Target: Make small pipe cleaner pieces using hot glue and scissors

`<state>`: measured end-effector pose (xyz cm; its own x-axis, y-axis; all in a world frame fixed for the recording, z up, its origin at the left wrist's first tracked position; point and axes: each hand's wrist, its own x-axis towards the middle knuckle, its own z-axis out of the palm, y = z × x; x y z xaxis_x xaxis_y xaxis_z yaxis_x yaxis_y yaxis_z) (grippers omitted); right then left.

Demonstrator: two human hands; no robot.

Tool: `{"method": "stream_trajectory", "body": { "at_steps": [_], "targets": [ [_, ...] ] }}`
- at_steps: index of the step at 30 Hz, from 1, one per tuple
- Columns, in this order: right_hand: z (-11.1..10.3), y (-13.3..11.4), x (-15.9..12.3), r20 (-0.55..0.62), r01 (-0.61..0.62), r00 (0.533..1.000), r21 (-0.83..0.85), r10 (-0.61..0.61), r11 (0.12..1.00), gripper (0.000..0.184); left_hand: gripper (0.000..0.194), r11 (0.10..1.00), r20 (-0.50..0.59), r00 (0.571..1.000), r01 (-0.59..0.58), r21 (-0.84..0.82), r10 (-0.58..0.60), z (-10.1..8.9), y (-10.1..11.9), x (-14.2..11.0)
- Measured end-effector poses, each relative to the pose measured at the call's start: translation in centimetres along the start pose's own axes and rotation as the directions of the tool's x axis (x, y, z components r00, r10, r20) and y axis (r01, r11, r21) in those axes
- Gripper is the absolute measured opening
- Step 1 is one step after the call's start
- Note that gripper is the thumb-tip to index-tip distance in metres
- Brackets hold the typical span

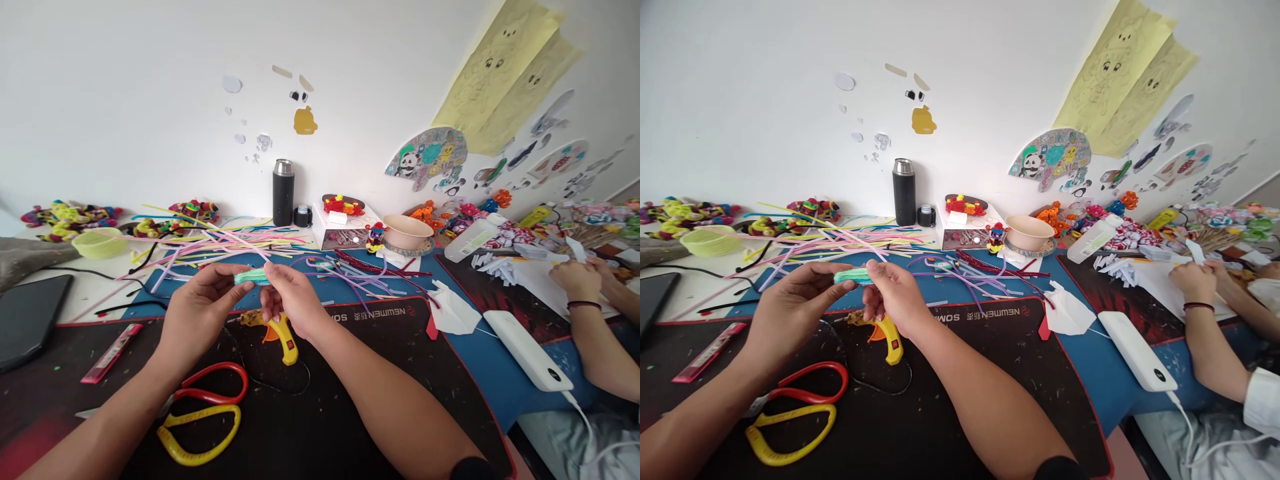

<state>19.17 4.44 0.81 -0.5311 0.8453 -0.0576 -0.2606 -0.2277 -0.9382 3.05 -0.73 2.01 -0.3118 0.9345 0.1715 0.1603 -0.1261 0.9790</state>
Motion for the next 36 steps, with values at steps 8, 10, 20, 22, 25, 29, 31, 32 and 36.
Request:
{"method": "stream_trajectory", "body": {
  "at_steps": [8, 10, 20, 22, 25, 29, 31, 32, 36],
  "targets": [
    [-0.1, 0.4, 0.4, -0.031, 0.006, 0.999, -0.040, -0.007, 0.999, 0.051, 0.051, 0.999, 0.073, 0.997, -0.021, -0.027, 0.023, 0.2, 0.1, 0.0],
    [0.0, 0.4, 0.4, -0.030, 0.021, 0.999, -0.048, -0.022, 0.999, 0.051, 0.061, 0.999, 0.110, 0.993, -0.029, -0.045, 0.034, 0.3, 0.0, 0.1],
    [-0.2, 0.0, 0.1, -0.019, 0.070, 0.997, -0.066, -0.071, 0.995, 0.047, 0.050, 0.979, 0.246, 0.960, 0.167, -0.120, -0.133, -0.9, -0.5, 0.9],
    [-0.2, -0.1, 0.1, -0.001, 0.064, 0.998, -0.074, -0.064, 0.995, 0.047, 0.044, 0.986, 0.231, 0.967, 0.130, -0.106, -0.103, -0.9, -0.3, 0.9],
    [-0.2, 0.0, 0.1, 0.010, 0.065, 0.998, -0.078, -0.064, 0.995, 0.047, 0.041, 0.994, 0.194, 0.979, 0.080, -0.069, -0.065, -0.9, -0.2, 0.9],
    [-0.3, 0.2, 0.2, 0.004, 0.087, 0.996, -0.098, -0.087, 0.991, 0.049, 0.044, 0.998, 0.151, 0.987, 0.059, -0.034, -0.053, -0.8, 0.1, 0.7],
    [-0.2, 0.3, 0.2, 0.001, 0.118, 0.993, -0.131, -0.119, 0.984, 0.048, 0.047, 0.997, 0.144, 0.988, 0.058, -0.042, -0.052, -0.7, 0.2, 0.6],
    [-0.2, 0.3, 0.1, -0.003, 0.135, 0.991, -0.148, -0.137, 0.980, 0.047, 0.047, 0.997, 0.142, 0.989, 0.058, -0.048, -0.051, -0.6, 0.3, 0.5],
    [0.1, 0.4, -0.1, -0.025, 0.165, 0.985, -0.175, -0.172, 0.971, 0.045, 0.046, 0.995, 0.135, 0.989, 0.067, -0.072, -0.057, -0.3, 0.3, 0.5]
  ]
}}
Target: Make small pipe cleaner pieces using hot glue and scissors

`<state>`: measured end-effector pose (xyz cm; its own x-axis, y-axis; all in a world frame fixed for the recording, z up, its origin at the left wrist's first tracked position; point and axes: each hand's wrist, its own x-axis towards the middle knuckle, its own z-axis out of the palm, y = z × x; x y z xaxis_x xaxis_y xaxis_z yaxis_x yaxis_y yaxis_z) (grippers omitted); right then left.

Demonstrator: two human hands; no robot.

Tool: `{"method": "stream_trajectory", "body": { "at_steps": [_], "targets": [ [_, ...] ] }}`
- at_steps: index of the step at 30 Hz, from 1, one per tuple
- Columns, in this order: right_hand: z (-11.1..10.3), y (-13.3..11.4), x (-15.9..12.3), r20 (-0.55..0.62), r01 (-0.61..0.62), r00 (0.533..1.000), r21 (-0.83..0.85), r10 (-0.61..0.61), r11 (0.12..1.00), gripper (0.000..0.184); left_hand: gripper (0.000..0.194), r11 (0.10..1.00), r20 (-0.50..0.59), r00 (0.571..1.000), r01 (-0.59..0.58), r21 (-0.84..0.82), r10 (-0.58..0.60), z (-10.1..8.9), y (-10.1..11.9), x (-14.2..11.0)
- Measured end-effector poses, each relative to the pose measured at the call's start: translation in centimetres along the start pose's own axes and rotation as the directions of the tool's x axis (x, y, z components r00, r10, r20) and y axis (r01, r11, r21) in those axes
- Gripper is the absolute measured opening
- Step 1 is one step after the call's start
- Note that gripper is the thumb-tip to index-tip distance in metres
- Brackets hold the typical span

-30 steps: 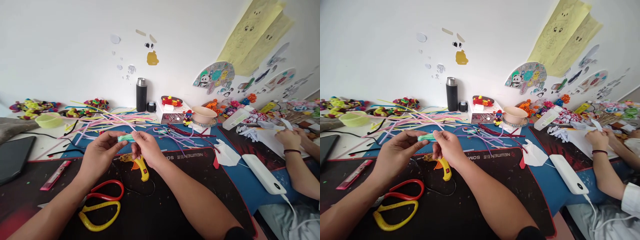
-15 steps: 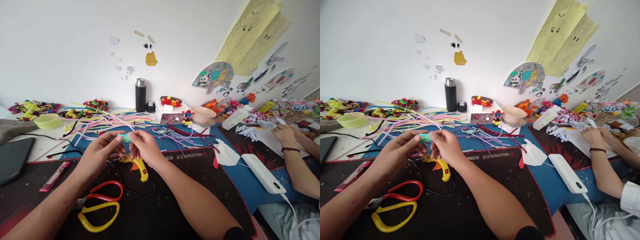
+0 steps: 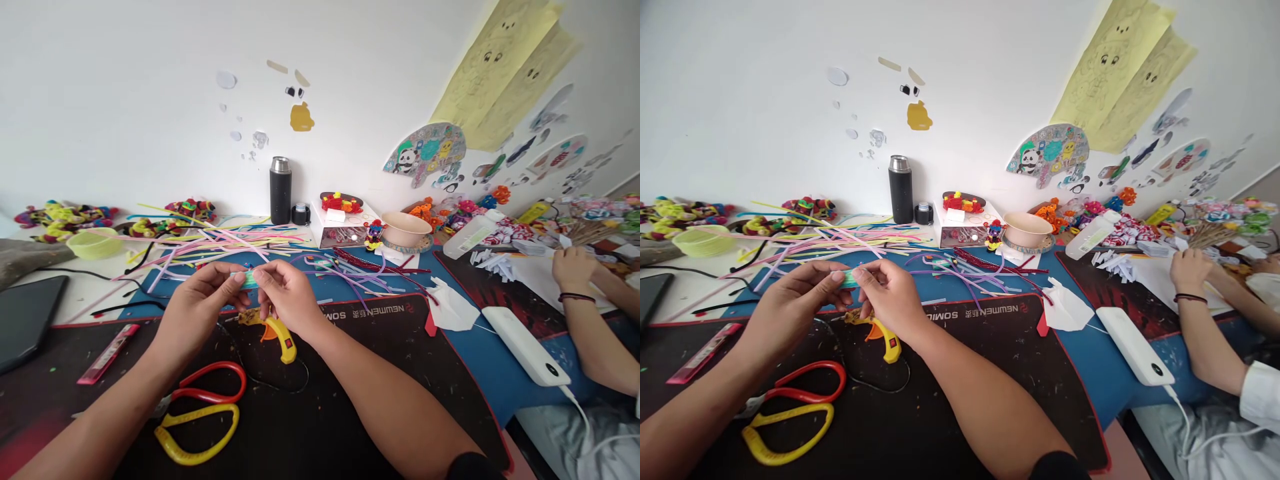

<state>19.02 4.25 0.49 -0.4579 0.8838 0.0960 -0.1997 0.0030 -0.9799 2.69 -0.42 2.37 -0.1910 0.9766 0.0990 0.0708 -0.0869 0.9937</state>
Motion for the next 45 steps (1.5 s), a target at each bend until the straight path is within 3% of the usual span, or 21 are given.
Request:
{"method": "stream_trajectory", "body": {
  "at_steps": [10, 20, 26, 29, 36, 41, 45],
  "targets": [
    [0.08, 0.54, 0.17, 0.031, -0.004, 1.000, 0.037, 0.003, 0.999, 0.041, 0.037, 0.989, -0.033, 0.999, 0.028, -0.147, -0.033, 0.16, -0.97, 0.02],
    [0.21, 0.40, 0.17, 0.055, -0.019, 0.998, 0.095, 0.014, 0.995, 0.041, 0.044, 0.999, -0.066, 0.998, 0.008, -0.048, -0.011, 0.29, -0.46, -0.11],
    [0.11, -0.19, 0.17, 0.067, -0.078, 0.995, 0.149, 0.069, 0.986, 0.049, 0.037, 0.993, -0.139, 0.985, -0.097, 0.074, 0.106, 0.07, -0.18, -0.29],
    [0.03, -0.22, 0.22, 0.070, -0.084, 0.995, 0.154, 0.074, 0.984, 0.051, 0.036, 0.990, -0.124, 0.983, -0.126, 0.068, 0.134, 0.03, -0.11, -0.30],
    [-0.32, 0.21, 0.51, 0.059, -0.068, 0.996, 0.128, 0.061, 0.989, 0.047, 0.051, 0.998, -0.025, 0.997, -0.067, -0.021, 0.067, -0.08, -0.56, -0.10],
    [-0.29, 0.18, 0.42, 0.083, -0.061, 0.995, 0.106, 0.053, 0.992, 0.045, 0.049, 0.995, 0.067, 0.996, 0.070, -0.071, -0.066, -0.36, -0.59, 0.20],
    [-0.15, -0.31, 0.23, 0.079, -0.066, 0.995, 0.094, 0.058, 0.993, 0.050, 0.041, 0.991, 0.027, 0.997, 0.070, -0.113, -0.067, -0.50, -0.72, 0.43]
  ]
}}
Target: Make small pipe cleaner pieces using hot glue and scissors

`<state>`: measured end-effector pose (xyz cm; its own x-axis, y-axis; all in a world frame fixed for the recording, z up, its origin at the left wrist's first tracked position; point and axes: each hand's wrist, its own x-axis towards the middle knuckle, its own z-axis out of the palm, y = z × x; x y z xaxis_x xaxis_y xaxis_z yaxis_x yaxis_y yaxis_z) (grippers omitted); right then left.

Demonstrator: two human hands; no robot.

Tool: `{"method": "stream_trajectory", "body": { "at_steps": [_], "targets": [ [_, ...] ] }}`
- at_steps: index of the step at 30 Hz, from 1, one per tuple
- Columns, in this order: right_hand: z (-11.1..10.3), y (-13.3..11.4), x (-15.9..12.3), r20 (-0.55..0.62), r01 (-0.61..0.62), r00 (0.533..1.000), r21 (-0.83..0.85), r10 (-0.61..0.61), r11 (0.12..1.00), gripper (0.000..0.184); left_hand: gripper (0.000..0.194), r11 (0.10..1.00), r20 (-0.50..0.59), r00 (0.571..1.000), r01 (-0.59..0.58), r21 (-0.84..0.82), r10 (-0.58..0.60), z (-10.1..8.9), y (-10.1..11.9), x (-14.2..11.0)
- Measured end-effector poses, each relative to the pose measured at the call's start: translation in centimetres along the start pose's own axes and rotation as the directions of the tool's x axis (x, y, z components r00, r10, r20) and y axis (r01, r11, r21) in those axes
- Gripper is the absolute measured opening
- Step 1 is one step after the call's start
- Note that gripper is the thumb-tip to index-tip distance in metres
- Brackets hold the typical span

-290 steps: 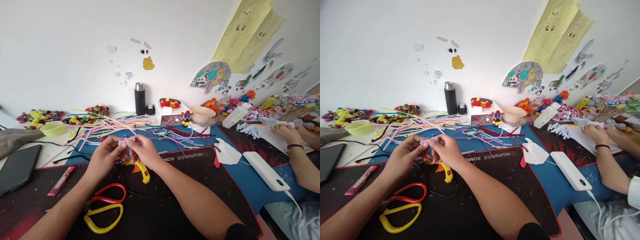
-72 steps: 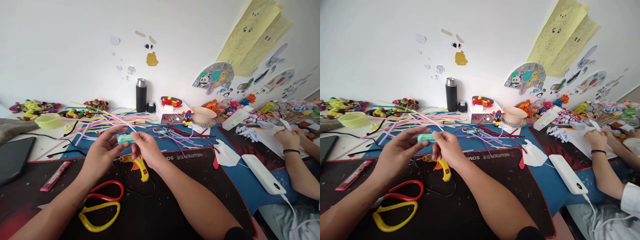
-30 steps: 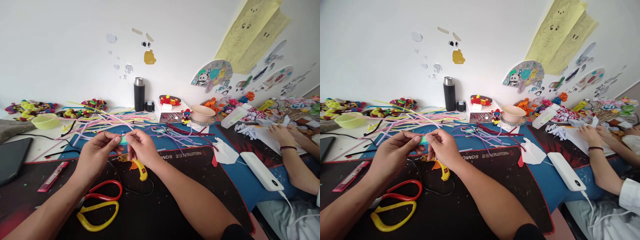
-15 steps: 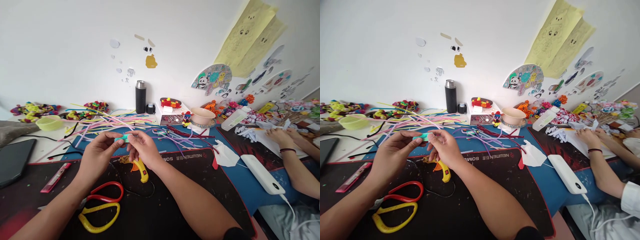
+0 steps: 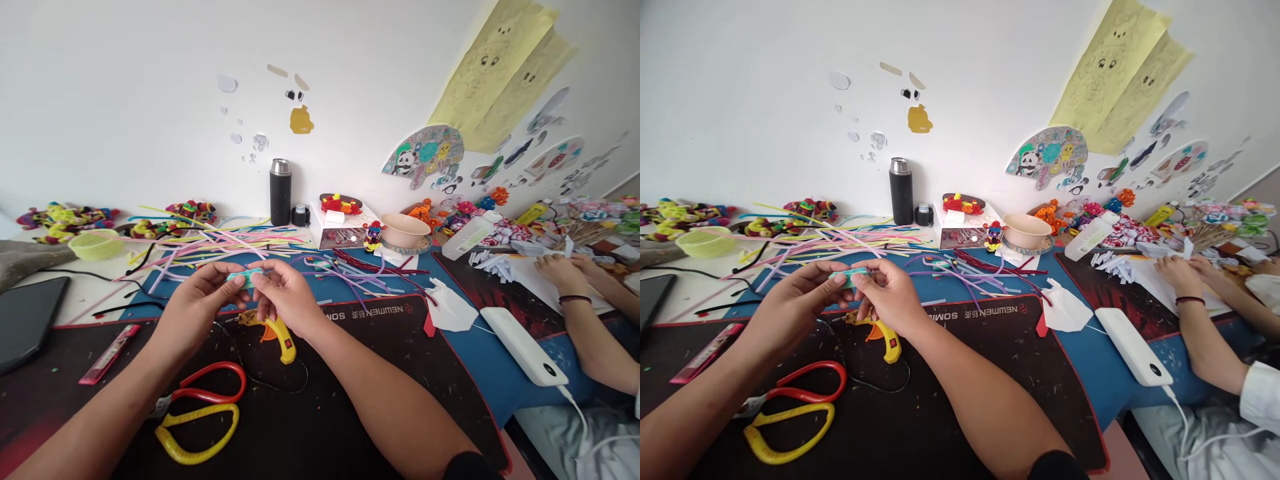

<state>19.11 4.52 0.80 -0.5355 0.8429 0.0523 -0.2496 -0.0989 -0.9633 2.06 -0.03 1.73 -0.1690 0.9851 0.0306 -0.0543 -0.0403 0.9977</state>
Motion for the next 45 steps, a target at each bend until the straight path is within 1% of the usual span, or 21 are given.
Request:
{"method": "stream_trajectory", "body": {
  "at_steps": [3, 7, 15, 21, 27, 31, 33, 36, 39, 45],
  "targets": [
    [0.1, -0.3, 0.0, -0.030, -0.032, 0.999, -0.001, 0.032, 0.999, 0.054, 0.039, 1.000, -0.030, 0.999, -0.020, -0.019, 0.020, 0.0, 0.1, 0.0],
    [0.0, 0.0, 0.1, -0.044, -0.049, 0.998, 0.022, 0.050, 0.999, 0.050, 0.041, 0.999, -0.044, 0.999, -0.032, -0.031, 0.031, 0.0, 0.3, -0.2],
    [-0.2, 0.5, 0.2, -0.029, -0.033, 0.999, 0.005, 0.033, 0.999, 0.046, 0.044, 0.995, -0.048, 0.998, -0.025, 0.101, 0.030, -0.2, 0.2, -0.2],
    [0.0, 0.6, 0.2, -0.030, -0.019, 0.999, -0.021, 0.019, 1.000, 0.045, 0.039, 0.993, -0.053, 0.998, -0.028, 0.114, 0.035, -0.2, 0.3, -0.2],
    [0.1, 0.8, 0.2, -0.043, 0.002, 0.999, -0.009, -0.002, 1.000, 0.046, 0.042, 0.999, -0.057, 0.998, -0.012, 0.047, 0.014, 0.6, 0.4, -0.2],
    [0.1, 0.6, 0.1, -0.034, -0.001, 0.999, -0.007, 0.000, 1.000, 0.043, 0.047, 0.997, -0.019, 1.000, 0.021, -0.078, -0.022, 0.5, 0.2, -0.1],
    [0.1, 0.4, 0.1, -0.022, 0.008, 1.000, -0.006, -0.008, 1.000, 0.042, 0.045, 0.987, -0.006, 0.999, 0.037, -0.153, -0.038, 0.3, 0.1, 0.0],
    [0.1, 0.4, 0.0, -0.009, 0.022, 1.000, -0.006, -0.022, 1.000, 0.042, 0.037, 0.980, 0.009, 0.998, 0.060, -0.189, -0.060, -0.1, -0.1, 0.3],
    [0.1, 0.2, -0.1, -0.007, 0.016, 1.000, -0.022, -0.017, 1.000, 0.043, 0.033, 0.988, -0.002, 0.999, 0.045, -0.150, -0.045, -0.3, -0.3, 0.3],
    [0.1, 0.1, -0.1, -0.028, -0.008, 1.000, -0.048, 0.007, 0.999, 0.046, 0.040, 0.997, -0.085, 0.995, -0.041, 0.064, 0.047, 0.1, 0.4, -0.3]
  ]
}}
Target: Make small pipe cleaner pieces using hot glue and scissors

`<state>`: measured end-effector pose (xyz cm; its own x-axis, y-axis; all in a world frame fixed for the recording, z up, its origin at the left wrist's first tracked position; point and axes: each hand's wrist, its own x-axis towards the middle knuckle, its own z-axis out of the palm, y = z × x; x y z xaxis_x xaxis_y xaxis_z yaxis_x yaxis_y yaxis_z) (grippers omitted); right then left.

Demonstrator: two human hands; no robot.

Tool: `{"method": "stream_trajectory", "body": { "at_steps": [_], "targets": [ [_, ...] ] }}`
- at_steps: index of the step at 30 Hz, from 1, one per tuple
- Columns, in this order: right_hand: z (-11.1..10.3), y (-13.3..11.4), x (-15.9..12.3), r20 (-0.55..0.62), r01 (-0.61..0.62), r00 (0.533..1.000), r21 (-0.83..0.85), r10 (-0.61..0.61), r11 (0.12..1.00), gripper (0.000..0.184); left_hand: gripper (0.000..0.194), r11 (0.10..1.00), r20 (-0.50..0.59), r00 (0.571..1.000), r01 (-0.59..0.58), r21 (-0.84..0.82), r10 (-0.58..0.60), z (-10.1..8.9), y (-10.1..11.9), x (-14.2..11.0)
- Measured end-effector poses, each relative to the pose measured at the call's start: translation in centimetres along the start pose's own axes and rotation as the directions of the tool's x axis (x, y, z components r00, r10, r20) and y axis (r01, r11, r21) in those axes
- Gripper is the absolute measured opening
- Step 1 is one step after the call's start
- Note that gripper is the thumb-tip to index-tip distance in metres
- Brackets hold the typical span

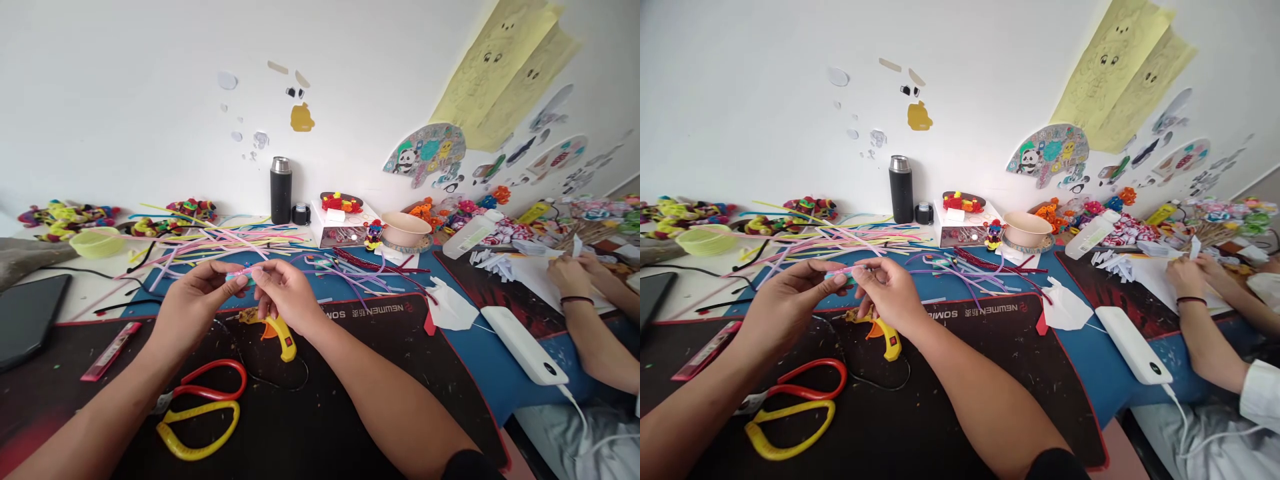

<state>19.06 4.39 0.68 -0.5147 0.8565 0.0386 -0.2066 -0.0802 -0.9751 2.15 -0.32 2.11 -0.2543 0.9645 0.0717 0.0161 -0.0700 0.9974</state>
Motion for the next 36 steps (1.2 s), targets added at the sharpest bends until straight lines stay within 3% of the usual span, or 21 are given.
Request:
{"method": "stream_trajectory", "body": {
  "at_steps": [5, 18, 27, 33, 36],
  "targets": [
    [0.1, 0.5, 0.1, -0.004, -0.006, 1.000, 0.007, 0.006, 1.000, 0.044, 0.043, 0.997, -0.035, 0.999, -0.018, 0.074, 0.021, 0.4, 0.7, -0.3],
    [0.3, 1.3, 0.0, -0.010, 0.082, 0.997, -0.047, -0.082, 0.996, 0.035, 0.039, 0.999, -0.059, 0.998, 0.036, 0.012, -0.036, 0.8, 0.4, -0.3],
    [0.3, 0.5, 0.0, 0.020, -0.008, 1.000, 0.071, 0.007, 0.997, 0.051, 0.036, 0.981, -0.051, 0.988, -0.138, 0.139, 0.146, 0.8, 0.1, -0.5],
    [-0.1, 0.5, 0.3, -0.010, -0.024, 1.000, 0.057, 0.025, 0.998, 0.050, 0.056, 0.990, 0.014, 0.996, -0.088, 0.107, 0.087, 0.8, -0.1, -0.3],
    [-0.3, 0.5, 0.4, -0.014, -0.021, 1.000, 0.054, 0.022, 0.998, 0.046, 0.056, 0.995, 0.042, 0.998, -0.043, 0.094, 0.040, 0.5, -0.3, 0.0]
  ]
}}
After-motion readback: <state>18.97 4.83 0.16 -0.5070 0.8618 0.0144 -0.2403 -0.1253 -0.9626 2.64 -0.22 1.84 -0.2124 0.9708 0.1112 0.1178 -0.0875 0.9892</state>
